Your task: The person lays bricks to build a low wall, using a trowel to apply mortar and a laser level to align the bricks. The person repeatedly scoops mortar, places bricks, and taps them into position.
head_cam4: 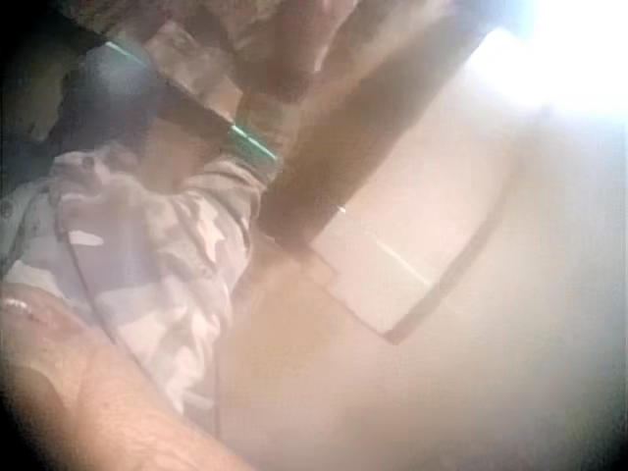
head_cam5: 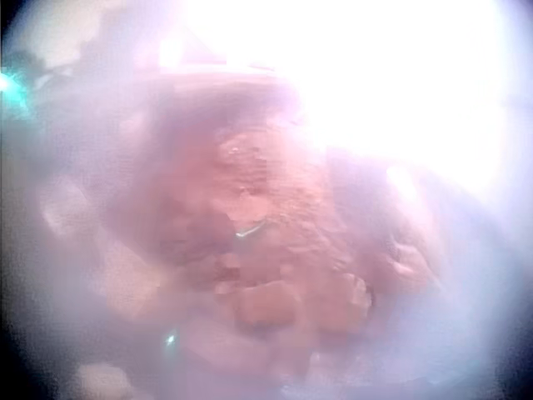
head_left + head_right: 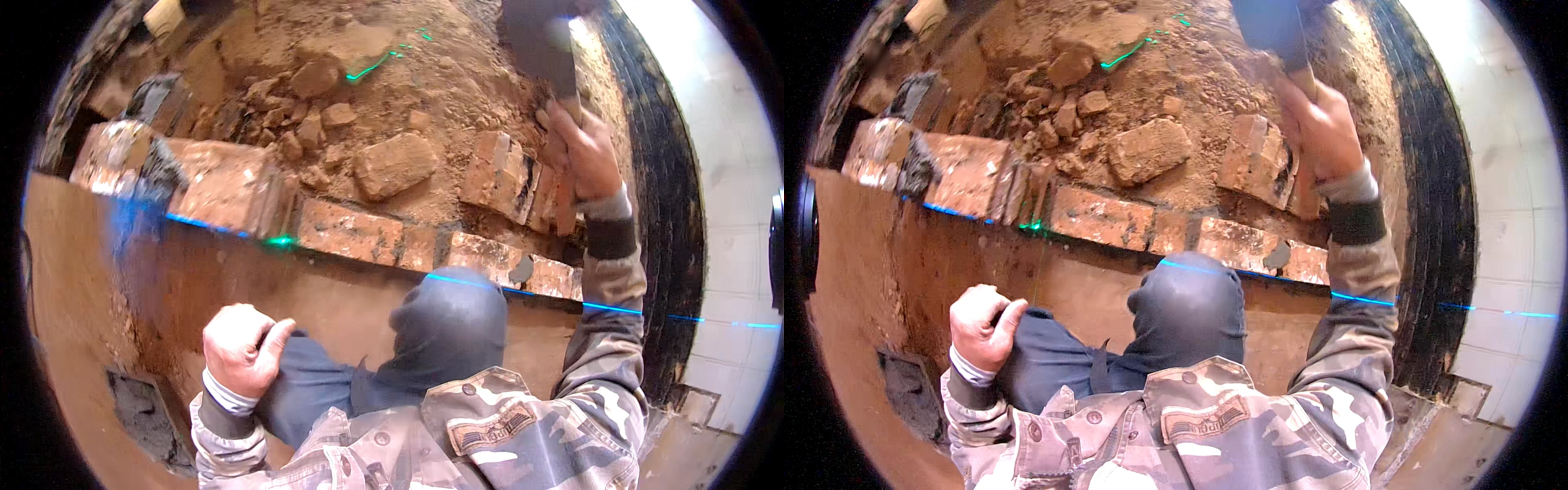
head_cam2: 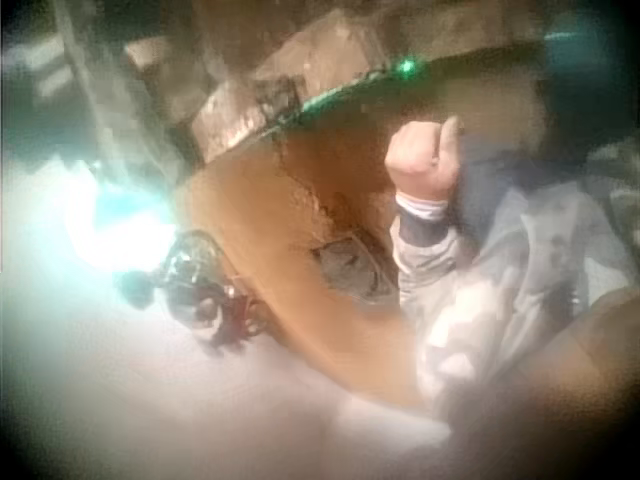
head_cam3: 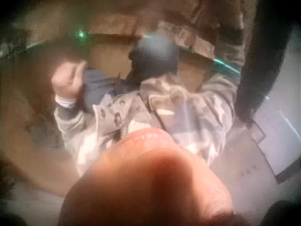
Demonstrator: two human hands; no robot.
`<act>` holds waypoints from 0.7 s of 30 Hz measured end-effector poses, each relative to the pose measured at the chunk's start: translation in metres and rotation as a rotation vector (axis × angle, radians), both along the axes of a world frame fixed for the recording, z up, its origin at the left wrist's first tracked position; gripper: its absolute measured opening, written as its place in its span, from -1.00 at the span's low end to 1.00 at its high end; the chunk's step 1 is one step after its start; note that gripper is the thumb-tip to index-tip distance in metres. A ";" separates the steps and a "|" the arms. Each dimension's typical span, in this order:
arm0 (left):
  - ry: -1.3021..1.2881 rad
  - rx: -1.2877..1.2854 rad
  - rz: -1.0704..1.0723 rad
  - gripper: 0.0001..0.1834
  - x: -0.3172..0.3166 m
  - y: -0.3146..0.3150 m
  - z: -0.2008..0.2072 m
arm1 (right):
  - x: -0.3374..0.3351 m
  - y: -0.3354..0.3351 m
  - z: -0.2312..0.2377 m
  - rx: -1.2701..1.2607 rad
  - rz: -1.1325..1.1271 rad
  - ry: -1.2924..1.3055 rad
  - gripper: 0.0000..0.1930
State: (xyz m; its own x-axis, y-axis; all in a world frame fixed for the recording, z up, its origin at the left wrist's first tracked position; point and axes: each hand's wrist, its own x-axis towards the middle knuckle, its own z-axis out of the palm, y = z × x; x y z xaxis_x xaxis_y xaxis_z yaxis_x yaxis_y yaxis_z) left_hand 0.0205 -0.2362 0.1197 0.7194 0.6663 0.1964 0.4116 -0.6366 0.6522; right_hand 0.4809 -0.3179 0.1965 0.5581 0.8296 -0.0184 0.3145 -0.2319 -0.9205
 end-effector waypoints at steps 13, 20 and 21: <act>0.377 0.274 -0.602 -0.50 0.392 0.011 -0.127 | 0.121 -0.265 -0.137 -0.271 -0.370 0.048 -0.81; 0.194 0.471 -0.503 -0.33 0.584 -0.104 -0.328 | 0.228 -0.388 -0.279 -0.402 -0.384 0.614 -0.52; 0.181 0.505 -0.479 -0.33 0.578 -0.102 -0.338 | 0.230 -0.400 -0.273 -0.499 -0.313 0.790 -0.44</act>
State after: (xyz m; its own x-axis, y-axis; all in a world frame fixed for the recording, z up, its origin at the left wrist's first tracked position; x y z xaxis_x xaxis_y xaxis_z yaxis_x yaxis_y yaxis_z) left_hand 0.5988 -0.3381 -0.2178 0.9604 0.1286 0.2473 0.0855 -0.9803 0.1779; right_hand 0.7109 -0.7175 -0.0760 0.4276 0.4417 -0.7887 -0.4910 -0.6190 -0.6130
